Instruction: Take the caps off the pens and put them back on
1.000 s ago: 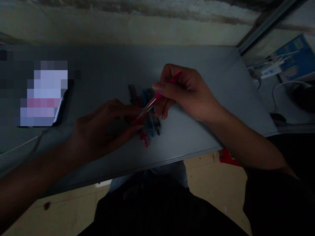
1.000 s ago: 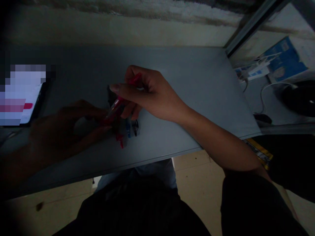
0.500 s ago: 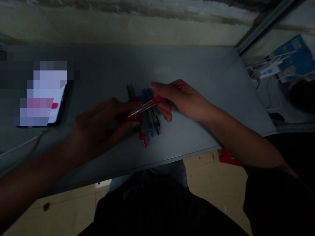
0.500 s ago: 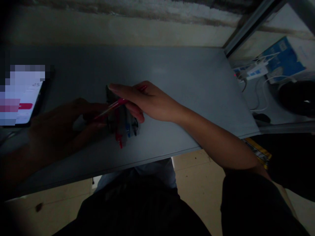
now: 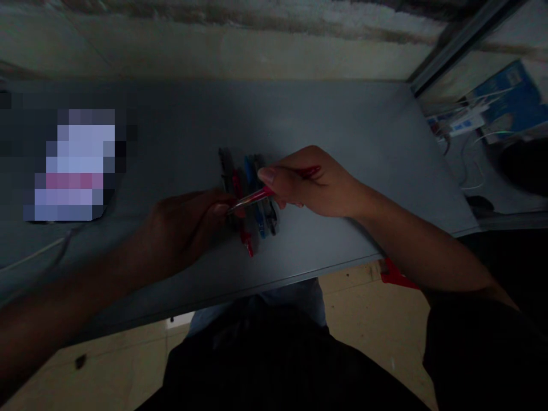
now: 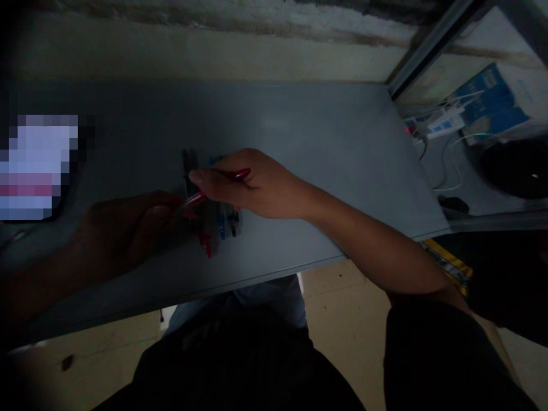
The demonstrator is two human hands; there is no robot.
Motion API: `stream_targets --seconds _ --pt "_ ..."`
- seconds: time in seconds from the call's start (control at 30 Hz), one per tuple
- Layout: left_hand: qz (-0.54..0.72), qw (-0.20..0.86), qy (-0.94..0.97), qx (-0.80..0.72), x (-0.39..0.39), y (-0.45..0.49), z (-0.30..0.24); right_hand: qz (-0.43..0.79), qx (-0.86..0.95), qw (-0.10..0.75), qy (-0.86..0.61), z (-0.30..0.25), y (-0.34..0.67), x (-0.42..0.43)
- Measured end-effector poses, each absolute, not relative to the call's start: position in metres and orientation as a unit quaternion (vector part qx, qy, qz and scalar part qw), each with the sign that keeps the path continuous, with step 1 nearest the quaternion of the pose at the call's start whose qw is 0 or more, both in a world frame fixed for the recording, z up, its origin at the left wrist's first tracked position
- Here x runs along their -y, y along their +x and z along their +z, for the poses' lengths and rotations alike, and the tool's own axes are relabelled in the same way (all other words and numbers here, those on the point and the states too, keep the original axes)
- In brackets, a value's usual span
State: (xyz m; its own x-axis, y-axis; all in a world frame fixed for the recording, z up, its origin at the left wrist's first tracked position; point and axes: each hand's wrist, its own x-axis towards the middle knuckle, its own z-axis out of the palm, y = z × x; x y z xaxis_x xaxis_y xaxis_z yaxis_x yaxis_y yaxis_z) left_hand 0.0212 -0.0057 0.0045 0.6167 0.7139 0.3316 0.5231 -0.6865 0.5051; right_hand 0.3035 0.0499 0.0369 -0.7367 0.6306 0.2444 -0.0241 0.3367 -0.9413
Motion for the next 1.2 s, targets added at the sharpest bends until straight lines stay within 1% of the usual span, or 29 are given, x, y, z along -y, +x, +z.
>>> stream_targets --seconds 0.07,0.17,0.27,0.43,0.5,0.6,0.77,0.87,0.97,1.07,1.13,1.2 --pt "0.251 0.209 0.871 -0.368 0.005 0.02 0.006 0.523 0.776 0.31 -0.169 0.041 0.306 -0.051" --pt "0.254 0.202 0.862 -0.39 0.001 0.017 0.006 0.479 0.795 0.325 -0.182 0.045 0.309 -0.052" --pt "0.257 0.203 0.856 -0.4 -0.002 0.015 0.008 0.441 0.811 0.319 -0.214 0.046 0.313 -0.053" --pt "0.222 0.222 0.847 -0.428 -0.003 0.016 0.016 0.415 0.837 0.305 -0.185 0.047 0.317 -0.057" --pt "0.232 0.227 0.848 -0.418 -0.004 0.014 0.017 0.398 0.846 0.305 -0.181 0.047 0.318 -0.058" --pt "0.243 0.231 0.847 -0.413 -0.006 0.011 0.015 0.36 0.864 0.297 -0.19 0.047 0.321 -0.06" --pt "0.225 0.242 0.836 -0.437 -0.008 0.01 0.014 0.294 0.894 0.271 -0.201 0.048 0.325 -0.063" --pt "0.219 0.265 0.827 -0.444 -0.007 0.015 0.018 0.259 0.908 0.274 -0.18 0.049 0.326 -0.064" --pt "0.219 0.285 0.814 -0.457 -0.006 0.02 0.023 0.249 0.91 0.291 -0.159 0.05 0.326 -0.062" --pt "0.216 0.259 0.809 -0.481 -0.005 0.023 0.025 0.27 0.889 0.286 -0.236 0.05 0.325 -0.06" --pt "0.218 0.243 0.816 -0.477 -0.006 0.022 0.024 0.278 0.877 0.266 -0.288 0.05 0.324 -0.061" --pt "0.217 0.239 0.821 -0.472 -0.006 0.022 0.023 0.277 0.874 0.257 -0.305 0.049 0.324 -0.062"
